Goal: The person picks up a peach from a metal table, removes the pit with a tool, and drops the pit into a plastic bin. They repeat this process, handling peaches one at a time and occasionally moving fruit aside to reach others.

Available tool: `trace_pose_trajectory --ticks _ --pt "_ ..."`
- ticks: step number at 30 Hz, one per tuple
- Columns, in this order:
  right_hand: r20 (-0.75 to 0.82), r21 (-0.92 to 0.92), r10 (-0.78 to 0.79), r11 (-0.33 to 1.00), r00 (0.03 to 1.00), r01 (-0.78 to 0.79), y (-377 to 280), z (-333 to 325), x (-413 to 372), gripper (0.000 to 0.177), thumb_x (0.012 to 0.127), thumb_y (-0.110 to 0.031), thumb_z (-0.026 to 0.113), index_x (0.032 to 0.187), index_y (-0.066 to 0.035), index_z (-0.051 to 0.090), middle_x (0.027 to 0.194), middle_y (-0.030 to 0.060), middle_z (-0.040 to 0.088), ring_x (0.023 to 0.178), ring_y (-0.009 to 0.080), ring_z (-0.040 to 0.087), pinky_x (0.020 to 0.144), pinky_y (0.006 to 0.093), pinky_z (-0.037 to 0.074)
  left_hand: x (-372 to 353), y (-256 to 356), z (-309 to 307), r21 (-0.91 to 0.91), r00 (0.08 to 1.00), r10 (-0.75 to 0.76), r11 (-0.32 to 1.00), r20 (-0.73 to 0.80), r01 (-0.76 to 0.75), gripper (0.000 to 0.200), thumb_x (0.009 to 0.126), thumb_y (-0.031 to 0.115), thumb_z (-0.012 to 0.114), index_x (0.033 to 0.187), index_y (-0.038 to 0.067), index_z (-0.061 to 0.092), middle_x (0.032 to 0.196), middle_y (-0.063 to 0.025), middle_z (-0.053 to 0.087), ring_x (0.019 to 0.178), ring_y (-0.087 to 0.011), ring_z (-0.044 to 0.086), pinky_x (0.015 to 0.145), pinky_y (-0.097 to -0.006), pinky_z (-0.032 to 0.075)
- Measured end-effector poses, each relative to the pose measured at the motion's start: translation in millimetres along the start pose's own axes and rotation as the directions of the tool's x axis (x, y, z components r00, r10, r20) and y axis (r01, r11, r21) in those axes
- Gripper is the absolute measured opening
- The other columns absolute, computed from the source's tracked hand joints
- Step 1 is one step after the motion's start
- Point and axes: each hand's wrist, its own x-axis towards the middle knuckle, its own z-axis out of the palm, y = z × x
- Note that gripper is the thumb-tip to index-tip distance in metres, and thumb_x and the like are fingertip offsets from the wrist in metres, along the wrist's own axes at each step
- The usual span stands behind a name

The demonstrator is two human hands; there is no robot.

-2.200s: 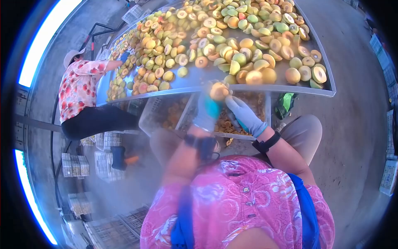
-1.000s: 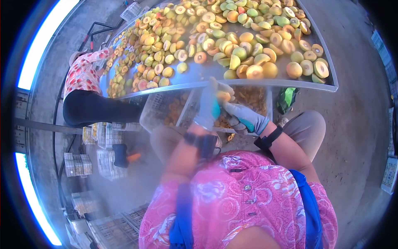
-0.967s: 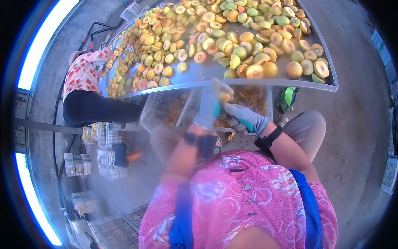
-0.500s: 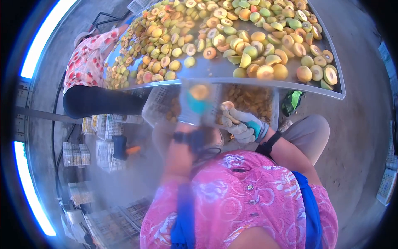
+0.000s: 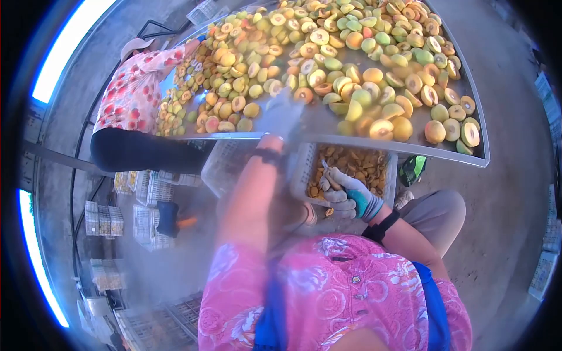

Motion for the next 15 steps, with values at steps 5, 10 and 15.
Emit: trace_pose_trajectory --ticks 5,10,15 --pt "0.021 -0.006 -0.026 1.000 0.999 0.026 -3.6 -1.2 3.1 0.034 0.099 -0.045 0.045 0.103 -0.012 0.055 0.065 -0.0056 0.046 0.039 0.0069 0.040 0.033 0.0203 0.032 23.0 5.6 34.3 -0.018 0.978 -0.162 0.986 0.132 0.166 0.067 0.082 0.038 0.064 0.137 0.007 0.040 0.129 -0.0205 0.052 0.117 -0.0363 0.052 0.094 -0.0429 0.044" --pt "-0.282 -0.311 -0.199 0.945 0.939 0.106 -4.5 10.6 1.2 0.041 0.099 -0.039 0.047 0.122 -0.006 0.056 0.099 -0.0005 0.064 0.072 0.0071 0.060 0.057 0.0184 0.050 19.4 4.9 33.5 0.078 0.997 0.024 0.997 0.070 -0.029 0.056 0.075 0.037 0.071 0.116 0.006 0.050 0.116 -0.0186 0.056 0.110 -0.0338 0.055 0.093 -0.0431 0.044" --pt "-0.344 -0.317 -0.204 0.944 0.917 0.091 -5.7 55.0 -1.1 0.040 0.098 -0.051 0.042 0.100 -0.013 0.055 0.062 -0.0025 0.044 0.037 0.0067 0.035 0.031 0.0216 0.028 3.4 15.5 19.2 -0.138 0.945 -0.085 0.981 0.316 0.134 0.052 0.075 0.032 0.071 0.115 0.005 0.051 0.110 -0.0177 0.058 0.098 -0.0332 0.060 0.081 -0.0409 0.050"
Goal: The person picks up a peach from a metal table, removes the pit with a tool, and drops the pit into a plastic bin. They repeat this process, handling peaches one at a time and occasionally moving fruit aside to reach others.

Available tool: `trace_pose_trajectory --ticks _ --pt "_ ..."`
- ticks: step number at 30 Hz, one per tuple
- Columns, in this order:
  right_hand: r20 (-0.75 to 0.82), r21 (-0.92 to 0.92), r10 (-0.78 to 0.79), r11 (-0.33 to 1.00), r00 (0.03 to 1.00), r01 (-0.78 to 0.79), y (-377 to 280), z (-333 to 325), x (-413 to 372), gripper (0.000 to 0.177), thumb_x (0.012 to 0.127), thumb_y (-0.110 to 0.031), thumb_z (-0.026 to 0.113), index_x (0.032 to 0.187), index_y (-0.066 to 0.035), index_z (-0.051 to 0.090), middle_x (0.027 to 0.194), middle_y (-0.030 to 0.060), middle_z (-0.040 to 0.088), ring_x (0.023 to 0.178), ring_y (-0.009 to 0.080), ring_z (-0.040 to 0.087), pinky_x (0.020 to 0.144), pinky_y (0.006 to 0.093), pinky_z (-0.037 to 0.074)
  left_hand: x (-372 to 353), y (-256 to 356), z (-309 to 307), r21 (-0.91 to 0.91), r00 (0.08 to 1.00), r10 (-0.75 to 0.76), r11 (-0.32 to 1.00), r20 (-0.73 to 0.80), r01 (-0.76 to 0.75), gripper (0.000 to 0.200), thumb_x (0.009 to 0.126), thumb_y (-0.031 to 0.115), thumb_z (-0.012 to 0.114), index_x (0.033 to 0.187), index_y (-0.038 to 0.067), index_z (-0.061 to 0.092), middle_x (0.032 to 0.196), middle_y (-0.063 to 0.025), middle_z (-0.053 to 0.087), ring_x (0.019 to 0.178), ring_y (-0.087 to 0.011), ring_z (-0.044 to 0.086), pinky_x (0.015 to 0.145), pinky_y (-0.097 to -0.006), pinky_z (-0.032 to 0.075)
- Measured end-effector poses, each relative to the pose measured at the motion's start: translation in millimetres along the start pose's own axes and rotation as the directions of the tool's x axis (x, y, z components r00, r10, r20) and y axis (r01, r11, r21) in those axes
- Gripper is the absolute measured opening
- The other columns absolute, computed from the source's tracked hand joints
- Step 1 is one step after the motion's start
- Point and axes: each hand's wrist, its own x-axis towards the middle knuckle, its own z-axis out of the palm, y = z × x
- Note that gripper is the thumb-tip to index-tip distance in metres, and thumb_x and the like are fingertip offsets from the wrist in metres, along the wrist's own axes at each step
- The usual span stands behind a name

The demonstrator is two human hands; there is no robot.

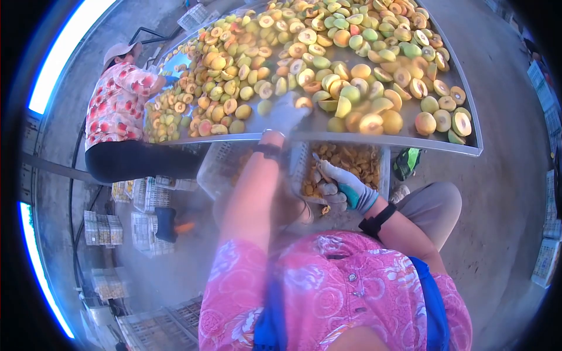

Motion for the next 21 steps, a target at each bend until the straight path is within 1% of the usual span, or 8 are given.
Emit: trace_pose_trajectory --ticks 2,4,5,7,14,17,20,21 --pt "0.018 -0.035 -0.032 0.999 0.999 0.033 -0.3 2.4 -2.1 0.040 0.097 -0.052 0.044 0.099 -0.013 0.055 0.061 -0.0024 0.044 0.037 0.0067 0.035 0.031 0.0216 0.028 -3.4 -3.8 -0.3 0.018 0.999 0.046 0.999 0.006 -0.046 0.049 0.075 0.027 0.071 0.114 0.005 0.051 0.107 -0.0163 0.059 0.092 -0.0313 0.062 0.076 -0.0388 0.052" --pt "-0.035 -0.142 -0.159 0.978 0.987 0.153 -0.2 1.8 -4.8 0.039 0.097 -0.051 0.046 0.098 -0.013 0.054 0.059 -0.0022 0.044 0.037 0.0074 0.035 0.032 0.0218 0.028 -21.4 8.1 -4.2 -0.581 0.984 -0.126 0.794 0.129 0.178 0.041 0.081 0.015 0.068 0.116 0.006 0.047 0.095 -0.0112 0.061 0.078 -0.0226 0.066 0.060 -0.0326 0.057" --pt "-0.040 -0.139 -0.163 0.978 0.986 0.156 -0.3 -2.7 -3.3 0.039 0.097 -0.051 0.046 0.098 -0.013 0.054 0.059 -0.0022 0.044 0.037 0.0074 0.035 0.032 0.0218 0.028 -27.9 12.8 -3.1 -0.580 0.983 -0.123 0.794 0.135 0.179 0.041 0.081 0.015 0.068 0.116 0.006 0.047 0.095 -0.0112 0.061 0.078 -0.0226 0.066 0.060 -0.0326 0.057" --pt "-0.167 -0.250 -0.203 0.955 0.965 0.157 0.5 -11.8 0.9 0.038 0.097 -0.050 0.046 0.097 -0.013 0.053 0.057 -0.0019 0.043 0.036 0.0082 0.034 0.031 0.0227 0.028 -41.5 18.2 -0.4 -0.904 0.996 -0.013 0.418 0.087 0.084 0.037 0.084 0.009 0.064 0.116 0.007 0.044 0.099 -0.0138 0.060 0.086 -0.0260 0.065 0.070 -0.0377 0.059" --pt "-0.156 -0.425 -0.439 0.839 0.885 0.341 -0.3 -19.5 0.2 0.038 0.097 -0.050 0.046 0.098 -0.012 0.053 0.058 -0.0015 0.042 0.035 0.0097 0.033 0.031 0.0242 0.027 -103.0 52.7 25.9 -0.985 0.985 -0.028 0.021 0.171 0.172 0.025 0.090 0.019 0.061 0.107 0.003 0.054 0.101 -0.0147 0.061 0.089 -0.0273 0.065 0.084 -0.0416 0.055" --pt "-0.129 -0.487 -0.510 0.780 0.851 0.393 3.8 -28.3 4.4 0.039 0.097 -0.050 0.046 0.102 -0.012 0.053 0.058 -0.0015 0.042 0.035 0.0098 0.033 0.031 0.0239 0.027 -98.7 36.4 46.3 -0.978 0.980 0.006 -0.061 0.201 0.201 0.033 0.095 0.031 0.055 0.102 0.000 0.058 0.097 -0.0152 0.064 0.088 -0.0278 0.065 0.081 -0.0400 0.054" --pt "-0.131 -0.523 -0.573 0.733 0.809 0.435 4.9 -31.1 6.1 0.040 0.097 -0.049 0.046 0.106 -0.011 0.053 0.059 -0.0014 0.043 0.036 0.0094 0.033 0.031 0.0236 0.026 -108.6 44.9 50.5 -0.947 0.957 0.029 -0.139 0.289 0.290 0.041 0.095 0.039 0.054 0.106 -0.001 0.052 0.089 -0.0155 0.061 0.077 -0.0279 0.064 0.064 -0.0380 0.056" --pt "-0.173 -0.553 -0.538 0.746 0.825 0.370 2.8 -29.1 1.3 0.042 0.098 -0.044 0.046 0.113 -0.006 0.055 0.079 -0.0017 0.050 0.060 0.0078 0.041 0.052 0.0232 0.035 -116.9 56.4 47.1 -0.965 0.969 -0.009 -0.088 0.247 0.246 0.041 0.095 0.040 0.052 0.106 0.000 0.052 0.091 -0.0167 0.061 0.078 -0.0285 0.064 0.066 -0.0385 0.056"
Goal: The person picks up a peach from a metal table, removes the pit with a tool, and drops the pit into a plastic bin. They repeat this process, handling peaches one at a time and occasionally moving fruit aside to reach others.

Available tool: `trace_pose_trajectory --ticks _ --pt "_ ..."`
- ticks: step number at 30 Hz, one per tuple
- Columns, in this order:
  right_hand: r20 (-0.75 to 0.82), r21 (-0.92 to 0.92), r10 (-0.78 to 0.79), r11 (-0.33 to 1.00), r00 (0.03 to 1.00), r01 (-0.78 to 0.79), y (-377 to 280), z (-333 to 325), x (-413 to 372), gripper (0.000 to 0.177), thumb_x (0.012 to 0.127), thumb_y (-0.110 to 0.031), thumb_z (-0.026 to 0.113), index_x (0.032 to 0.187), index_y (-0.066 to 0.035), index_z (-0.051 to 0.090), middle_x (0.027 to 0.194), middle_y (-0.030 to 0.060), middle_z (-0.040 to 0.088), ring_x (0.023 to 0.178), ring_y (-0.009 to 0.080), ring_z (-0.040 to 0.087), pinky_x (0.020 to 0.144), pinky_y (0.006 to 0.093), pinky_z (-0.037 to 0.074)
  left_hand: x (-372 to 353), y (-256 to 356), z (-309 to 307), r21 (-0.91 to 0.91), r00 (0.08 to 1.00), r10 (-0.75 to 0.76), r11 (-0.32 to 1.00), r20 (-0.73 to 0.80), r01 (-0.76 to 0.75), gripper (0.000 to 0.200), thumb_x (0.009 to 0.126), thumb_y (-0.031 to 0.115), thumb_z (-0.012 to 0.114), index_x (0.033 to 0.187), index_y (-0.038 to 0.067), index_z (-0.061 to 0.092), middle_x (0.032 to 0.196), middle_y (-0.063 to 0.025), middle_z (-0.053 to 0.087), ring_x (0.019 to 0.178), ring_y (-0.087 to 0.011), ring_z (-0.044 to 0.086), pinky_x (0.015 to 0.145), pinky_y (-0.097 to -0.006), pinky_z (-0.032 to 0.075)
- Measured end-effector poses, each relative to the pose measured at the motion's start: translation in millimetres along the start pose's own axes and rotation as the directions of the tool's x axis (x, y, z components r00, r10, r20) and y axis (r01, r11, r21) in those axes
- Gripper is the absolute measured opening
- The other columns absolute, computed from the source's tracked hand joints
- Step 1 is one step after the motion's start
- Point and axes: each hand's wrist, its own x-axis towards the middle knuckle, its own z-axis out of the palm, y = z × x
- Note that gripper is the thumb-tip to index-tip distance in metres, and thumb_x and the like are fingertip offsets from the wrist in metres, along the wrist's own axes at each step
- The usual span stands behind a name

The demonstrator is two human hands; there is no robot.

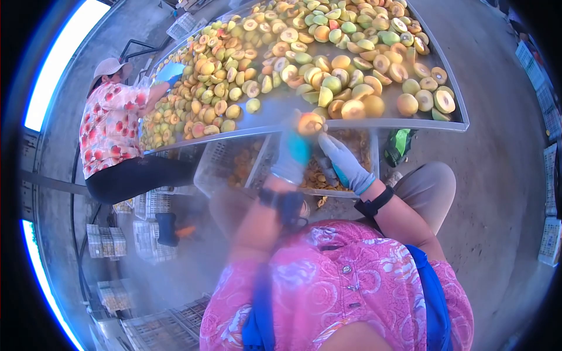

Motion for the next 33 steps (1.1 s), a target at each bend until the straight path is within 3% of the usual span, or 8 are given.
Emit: trace_pose_trajectory --ticks 1,8,17,22,26,28,31,33 --pt "-0.017 -0.046 0.055 0.997 0.998 -0.056 -2.7 -0.9 -2.5 0.044 0.099 -0.039 0.047 0.120 -0.002 0.057 0.099 -0.0020 0.057 0.084 0.0062 0.049 0.073 0.0229 0.044 -6.6 -0.6 7.6 0.052 0.998 0.048 0.998 -0.031 -0.046 0.042 0.096 0.040 0.051 0.107 0.000 0.052 0.093 -0.0178 0.062 0.079 -0.0291 0.064 0.068 -0.0390 0.057" --pt "0.002 0.008 0.079 0.997 0.997 -0.079 -2.9 -0.3 -7.6 0.042 0.099 -0.038 0.048 0.119 -0.003 0.058 0.087 -0.0054 0.055 0.070 0.0035 0.046 0.060 0.0203 0.041 -16.9 -5.8 6.6 0.138 0.994 0.105 0.985 0.028 -0.108 0.041 0.097 0.037 0.044 0.112 0.000 0.051 0.096 -0.0197 0.062 0.086 -0.0314 0.063 0.079 -0.0413 0.055" --pt "0.020 -0.033 0.051 0.998 0.998 -0.051 1.4 -1.1 -6.6 0.041 0.099 -0.037 0.047 0.119 -0.003 0.057 0.102 0.0010 0.057 0.089 0.0082 0.050 0.079 0.0241 0.044 -13.2 -12.4 -7.7 0.022 0.980 0.126 0.991 0.154 -0.131 0.040 0.094 0.033 0.043 0.114 0.000 0.056 0.106 -0.0216 0.064 0.095 -0.0354 0.064 0.088 -0.0446 0.053" --pt "0.013 -0.217 0.019 0.976 1.000 -0.016 2.0 3.9 -10.2 0.043 0.100 -0.037 0.044 0.119 -0.001 0.057 0.107 0.0053 0.060 0.095 0.0129 0.053 0.087 0.0283 0.044 -18.2 -19.0 -5.0 0.314 0.909 0.345 0.858 0.235 -0.406 0.038 0.092 0.032 0.045 0.106 -0.001 0.057 0.099 -0.0169 0.064 0.089 -0.0293 0.065 0.085 -0.0384 0.053" --pt "0.037 -0.198 0.052 0.979 0.998 -0.044 -7.3 5.4 -15.4 0.045 0.100 -0.039 0.042 0.120 0.000 0.056 0.108 0.0058 0.060 0.097 0.0144 0.054 0.090 0.0294 0.043 -22.4 -16.1 1.9 0.336 0.941 0.320 0.879 0.113 -0.340 0.035 0.091 0.031 0.046 0.103 -0.001 0.058 0.095 -0.0143 0.064 0.087 -0.0263 0.065 0.084 -0.0371 0.054" --pt "0.135 -0.135 0.056 0.990 0.989 -0.037 -10.1 2.8 -16.8 0.046 0.100 -0.039 0.042 0.121 -0.001 0.055 0.108 0.0058 0.059 0.095 0.0131 0.053 0.085 0.0287 0.045 -22.4 -14.2 3.2 0.401 0.903 0.341 0.812 0.263 -0.424 0.033 0.098 0.033 0.049 0.101 0.001 0.057 0.093 -0.0111 0.061 0.086 -0.0200 0.061 0.078 -0.0323 0.052" --pt "0.236 -0.052 0.236 0.972 0.943 -0.230 -22.0 2.1 -21.3 0.046 0.100 -0.041 0.042 0.121 -0.002 0.055 0.098 0.0023 0.059 0.082 0.0092 0.052 0.070 0.0249 0.046 -30.1 -2.6 13.1 0.112 0.998 0.057 0.992 -0.018 -0.055 0.044 0.100 0.042 0.043 0.099 0.001 0.058 0.093 -0.0116 0.062 0.085 -0.0215 0.061 0.078 -0.0332 0.053" --pt "0.231 -0.065 0.227 0.974 0.946 -0.218 -27.2 4.4 -23.8 0.046 0.100 -0.041 0.042 0.121 -0.003 0.055 0.092 -0.0001 0.057 0.075 0.0072 0.049 0.063 0.0228 0.042 -30.5 -3.2 12.9 0.198 0.996 0.080 0.978 -0.047 -0.069 0.047 0.100 0.045 0.042 0.098 0.001 0.058 0.091 -0.0120 0.062 0.084 -0.0228 0.062 0.078 -0.0346 0.054"
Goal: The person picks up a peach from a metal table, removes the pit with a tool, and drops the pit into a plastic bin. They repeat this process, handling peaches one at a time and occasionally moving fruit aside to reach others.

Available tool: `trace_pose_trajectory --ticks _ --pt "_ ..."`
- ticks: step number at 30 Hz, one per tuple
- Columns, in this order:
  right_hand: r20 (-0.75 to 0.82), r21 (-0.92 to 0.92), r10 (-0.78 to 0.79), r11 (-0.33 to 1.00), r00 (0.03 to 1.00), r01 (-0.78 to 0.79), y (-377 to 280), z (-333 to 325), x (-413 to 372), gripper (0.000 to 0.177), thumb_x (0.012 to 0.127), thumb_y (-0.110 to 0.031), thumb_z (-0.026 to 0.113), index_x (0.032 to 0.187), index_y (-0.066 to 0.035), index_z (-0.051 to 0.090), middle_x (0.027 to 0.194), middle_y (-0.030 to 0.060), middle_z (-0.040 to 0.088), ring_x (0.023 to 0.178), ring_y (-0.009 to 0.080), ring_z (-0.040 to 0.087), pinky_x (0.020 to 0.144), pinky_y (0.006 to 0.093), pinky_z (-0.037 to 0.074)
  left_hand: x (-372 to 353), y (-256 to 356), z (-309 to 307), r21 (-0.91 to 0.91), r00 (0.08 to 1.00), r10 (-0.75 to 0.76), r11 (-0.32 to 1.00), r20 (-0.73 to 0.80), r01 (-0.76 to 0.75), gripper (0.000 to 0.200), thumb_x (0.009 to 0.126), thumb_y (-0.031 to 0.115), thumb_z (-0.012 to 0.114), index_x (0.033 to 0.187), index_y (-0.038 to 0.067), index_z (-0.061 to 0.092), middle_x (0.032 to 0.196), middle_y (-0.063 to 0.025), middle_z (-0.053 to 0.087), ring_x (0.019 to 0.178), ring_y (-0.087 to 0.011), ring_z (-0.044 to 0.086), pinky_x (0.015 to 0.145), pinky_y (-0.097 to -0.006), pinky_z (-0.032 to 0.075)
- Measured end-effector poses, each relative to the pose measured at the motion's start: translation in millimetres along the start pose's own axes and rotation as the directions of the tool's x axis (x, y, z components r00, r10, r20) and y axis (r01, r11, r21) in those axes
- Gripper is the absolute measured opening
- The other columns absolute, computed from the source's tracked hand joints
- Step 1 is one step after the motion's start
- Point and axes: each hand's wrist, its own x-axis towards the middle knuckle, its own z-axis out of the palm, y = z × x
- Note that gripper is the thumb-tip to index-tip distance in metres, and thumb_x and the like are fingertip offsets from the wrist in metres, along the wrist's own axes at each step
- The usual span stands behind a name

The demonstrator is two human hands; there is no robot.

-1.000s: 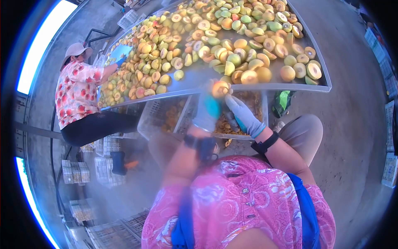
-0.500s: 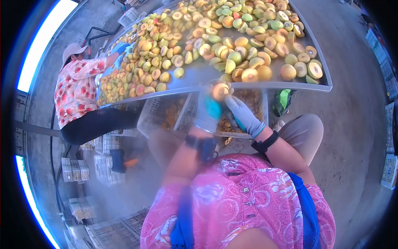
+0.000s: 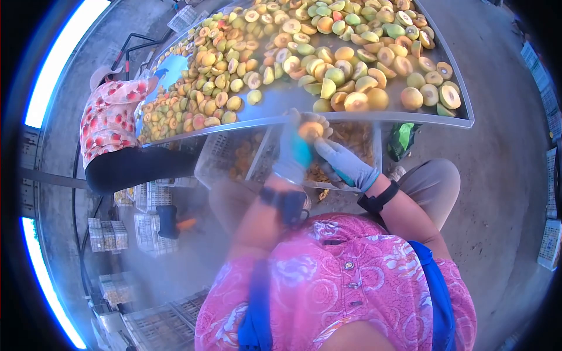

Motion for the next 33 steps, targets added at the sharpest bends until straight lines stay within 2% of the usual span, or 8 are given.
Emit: trace_pose_trajectory --ticks 4,7,11,13,19,26,28,33 --pt "-0.054 -0.004 -0.026 1.000 0.998 0.026 -6.8 9.1 -2.6 0.047 0.099 -0.043 0.043 0.122 -0.004 0.054 0.079 -0.0056 0.052 0.061 0.0042 0.043 0.051 0.0199 0.035 3.1 -11.2 -2.6 0.333 0.962 0.274 0.906 0.008 -0.260 0.061 0.095 0.060 0.042 0.094 0.002 0.061 0.085 -0.0099 0.064 0.075 -0.0204 0.064 0.072 -0.0323 0.056" --pt "0.175 0.141 -0.004 0.990 0.985 -0.022 1.4 -8.8 -2.2 0.047 0.099 -0.044 0.044 0.123 -0.004 0.054 0.084 -0.0046 0.055 0.064 0.0037 0.045 0.052 0.0189 0.036 4.2 -5.5 -2.0 0.190 0.992 0.118 0.976 -0.039 -0.109 0.054 0.099 0.050 0.041 0.090 0.000 0.060 0.085 -0.0124 0.063 0.078 -0.0251 0.062 0.075 -0.0372 0.054" --pt "0.107 0.063 0.003 0.998 0.994 -0.010 3.4 -2.2 1.1 0.047 0.099 -0.044 0.044 0.123 -0.006 0.054 0.086 -0.0047 0.056 0.063 0.0028 0.045 0.051 0.0176 0.035 -2.1 0.8 2.8 0.121 0.999 0.037 0.992 -0.033 -0.033 0.055 0.099 0.051 0.041 0.091 0.000 0.060 0.085 -0.0126 0.063 0.078 -0.0243 0.062 0.072 -0.0353 0.053" --pt "0.010 0.055 -0.041 0.998 0.999 0.040 0.6 7.9 -2.0 0.047 0.099 -0.046 0.045 0.123 -0.007 0.054 0.084 -0.0056 0.056 0.061 0.0020 0.044 0.048 0.0173 0.033 -4.3 -5.9 2.6 0.424 0.961 0.271 0.878 -0.060 -0.221 0.064 0.091 0.064 0.044 0.086 0.003 0.061 0.081 -0.0075 0.064 0.073 -0.0129 0.062 0.062 -0.0230 0.049" --pt "0.215 0.197 0.020 0.978 0.976 -0.064 11.9 -8.1 4.2 0.045 0.098 -0.046 0.047 0.121 -0.009 0.056 0.079 -0.0060 0.056 0.056 0.0018 0.043 0.046 0.0173 0.033 -2.6 9.1 -9.9 0.366 0.998 -0.023 0.931 0.060 0.000 0.066 0.093 0.063 0.043 0.080 0.002 0.064 0.073 -0.0068 0.064 0.068 -0.0117 0.059 0.064 -0.0225 0.047" --pt "0.267 0.268 0.222 0.918 0.938 -0.293 19.4 -9.1 -0.8 0.041 0.097 -0.050 0.047 0.111 -0.012 0.055 0.062 -0.0092 0.045 0.041 0.0016 0.035 0.035 0.0180 0.024 -6.5 7.1 -24.8 0.582 0.984 -0.015 0.808 0.179 -0.093 0.068 0.097 0.059 0.037 0.074 0.001 0.065 0.073 -0.0067 0.065 0.067 -0.0131 0.060 0.066 -0.0263 0.048" --pt "0.574 0.438 0.133 0.784 0.808 -0.440 23.2 -13.1 5.8 0.040 0.096 -0.052 0.047 0.096 -0.013 0.053 0.055 -0.0103 0.033 0.036 0.0011 0.027 0.031 0.0186 0.018 -8.4 10.5 -19.4 0.454 0.973 0.001 0.884 0.232 -0.109 0.065 0.098 0.052 0.039 0.068 -0.001 0.061 0.066 -0.0113 0.061 0.044 -0.0213 0.057 0.036 -0.0257 0.044" --pt "0.577 0.446 0.108 0.789 0.810 -0.423 29.6 -9.2 11.9 0.042 0.095 -0.054 0.047 0.089 -0.013 0.051 0.054 -0.0103 0.029 0.035 0.0009 0.023 0.029 0.0198 0.015 -1.9 11.8 -36.6 0.405 0.956 -0.063 0.912 0.287 -0.062 0.068 0.098 0.058 0.036 0.075 0.001 0.064 0.072 -0.0066 0.064 0.069 -0.0132 0.060 0.069 -0.0292 0.048"
